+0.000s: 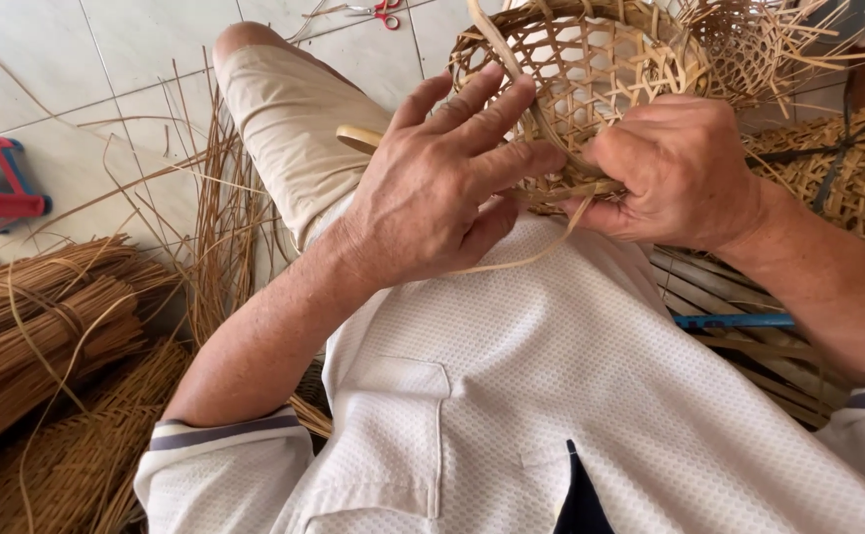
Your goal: The person is weaving a rim onto a small basket using thin strips of bamboo or rattan, threading them through the existing weave to secure the edge.
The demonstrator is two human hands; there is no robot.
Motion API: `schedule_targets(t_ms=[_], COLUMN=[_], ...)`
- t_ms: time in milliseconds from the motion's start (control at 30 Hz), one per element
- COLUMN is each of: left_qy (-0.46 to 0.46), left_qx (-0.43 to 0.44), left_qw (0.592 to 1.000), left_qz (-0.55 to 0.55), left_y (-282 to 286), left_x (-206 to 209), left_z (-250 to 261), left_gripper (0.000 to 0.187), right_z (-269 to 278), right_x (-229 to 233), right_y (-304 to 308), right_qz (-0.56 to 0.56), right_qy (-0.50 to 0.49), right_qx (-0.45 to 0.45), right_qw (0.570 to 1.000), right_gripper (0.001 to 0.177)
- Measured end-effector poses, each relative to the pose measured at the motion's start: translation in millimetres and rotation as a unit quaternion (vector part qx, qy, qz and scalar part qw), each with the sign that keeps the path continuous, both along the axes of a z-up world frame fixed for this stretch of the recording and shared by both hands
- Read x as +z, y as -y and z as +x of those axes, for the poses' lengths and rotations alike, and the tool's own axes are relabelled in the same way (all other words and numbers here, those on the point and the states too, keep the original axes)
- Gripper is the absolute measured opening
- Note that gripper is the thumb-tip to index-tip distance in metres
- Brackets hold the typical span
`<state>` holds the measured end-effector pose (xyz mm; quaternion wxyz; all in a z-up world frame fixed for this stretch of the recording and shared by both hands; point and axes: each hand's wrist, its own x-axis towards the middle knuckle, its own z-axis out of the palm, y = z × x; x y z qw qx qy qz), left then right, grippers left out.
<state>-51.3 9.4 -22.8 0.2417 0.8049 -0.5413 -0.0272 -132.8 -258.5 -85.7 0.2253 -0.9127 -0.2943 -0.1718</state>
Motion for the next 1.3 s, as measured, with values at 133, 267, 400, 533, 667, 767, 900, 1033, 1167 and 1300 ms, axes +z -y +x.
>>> schedule_targets(t_ms=[133,267,400,533,667,767,900,1033,1167,1300], left_qy=[-0.013,-0.03,-0.024,-0.02,0.024,0.048,0.046,0.019,0.019,0.02], left_qx=[-0.007,0.008,0.006,0.001,-0.017,-0.019,-0.015,-0.01,-0.015,-0.023], left_qw=[1.0,0.999,0.998,0.998,0.998,0.998,0.996,0.994,0.991,0.989], left_qz=[0.023,-0.043,-0.057,-0.06,-0.051,-0.046,-0.08,-0.109,-0.129,-0.148], left_y=[1,7,8,9,13,13,13,16,16,17], left_x=[2,0,-4,0,-2,-9,-19,-22,-29,-35], left_z=[1,4,8,8,12,12,18,22,22,25], left_gripper=[0.062,0.052,0.028,0.024,0.029,0.032,0.034,0.032,0.03,0.034], right_z=[2,7,7,7,9,10,16,19,17,18], right_x=[-17,-4,5,17,23,27,40,42,43,39], right_y=[8,6,4,1,3,2,1,5,7,11], right_qz=[-0.008,0.002,-0.002,-0.027,-0.034,-0.04,-0.041,-0.012,0.002,0.0], right_qy=[0.001,-0.009,-0.022,-0.059,-0.12,-0.154,-0.195,-0.182,-0.2,-0.196], right_qx=[-0.006,0.009,0.015,-0.013,-0.035,-0.037,-0.035,0.014,0.038,0.026], right_qw=[1.0,1.0,1.0,0.998,0.992,0.987,0.979,0.983,0.979,0.98], right_gripper=[0.06,0.058,0.043,0.044,0.047,0.048,0.052,0.054,0.044,0.047])
